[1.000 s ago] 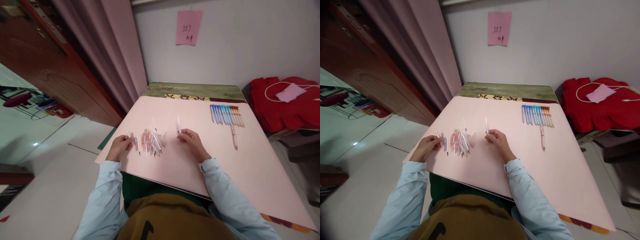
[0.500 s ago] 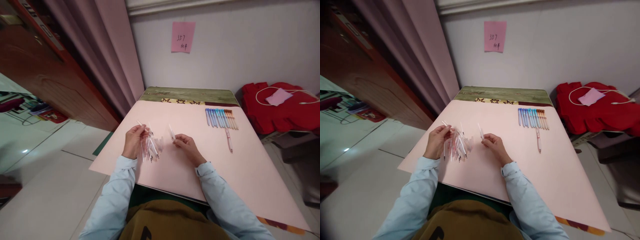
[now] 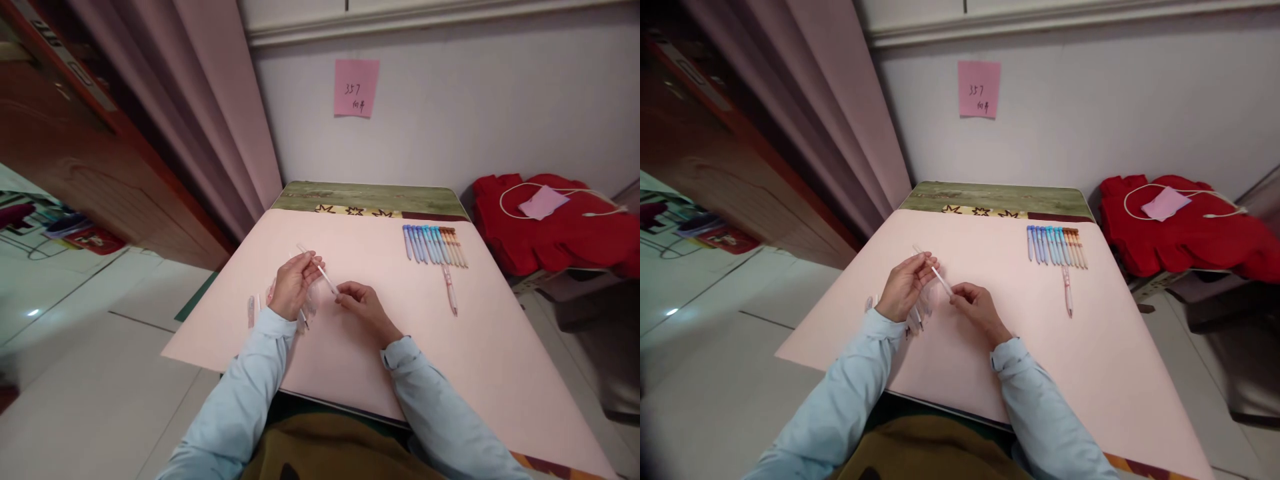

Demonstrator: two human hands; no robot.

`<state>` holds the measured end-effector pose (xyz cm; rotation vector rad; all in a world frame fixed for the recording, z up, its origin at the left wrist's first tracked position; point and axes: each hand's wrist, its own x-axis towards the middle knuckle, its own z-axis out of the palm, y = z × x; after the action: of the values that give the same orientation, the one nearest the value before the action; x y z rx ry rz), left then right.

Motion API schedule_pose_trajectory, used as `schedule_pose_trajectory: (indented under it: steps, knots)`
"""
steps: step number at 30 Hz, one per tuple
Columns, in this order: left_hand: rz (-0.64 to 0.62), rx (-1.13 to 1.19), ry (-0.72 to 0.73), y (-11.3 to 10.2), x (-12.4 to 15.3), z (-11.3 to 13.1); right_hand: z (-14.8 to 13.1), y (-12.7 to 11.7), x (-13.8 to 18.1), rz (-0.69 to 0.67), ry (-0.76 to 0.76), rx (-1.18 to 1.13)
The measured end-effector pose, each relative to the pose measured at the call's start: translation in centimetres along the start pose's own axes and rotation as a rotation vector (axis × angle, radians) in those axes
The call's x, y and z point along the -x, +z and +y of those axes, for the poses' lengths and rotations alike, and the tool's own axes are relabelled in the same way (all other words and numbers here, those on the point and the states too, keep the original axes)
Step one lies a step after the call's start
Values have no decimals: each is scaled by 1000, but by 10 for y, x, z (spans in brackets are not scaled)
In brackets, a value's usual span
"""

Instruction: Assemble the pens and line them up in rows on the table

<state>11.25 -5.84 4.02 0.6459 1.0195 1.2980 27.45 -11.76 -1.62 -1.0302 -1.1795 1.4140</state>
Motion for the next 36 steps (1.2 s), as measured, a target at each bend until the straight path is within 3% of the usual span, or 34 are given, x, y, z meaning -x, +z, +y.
schedule_pose_trajectory:
  steps: [6, 10, 20, 25, 36]
  knots:
    - [-9, 4, 36, 6, -6, -6, -2, 0, -1, 30, 4, 13]
    - [-4, 41, 47, 21, -18, -18, 0, -4, -4, 142, -22, 46]
    - [4, 220, 44, 72, -38, -84, 10, -25, -15, 471, -115, 170]
    - [-83, 255, 70, 68, -44, -91, 11, -27, -15, 561, -122, 165]
    - [-126, 402, 6, 62, -51, -86, 11, -40, -16, 592, -123, 360]
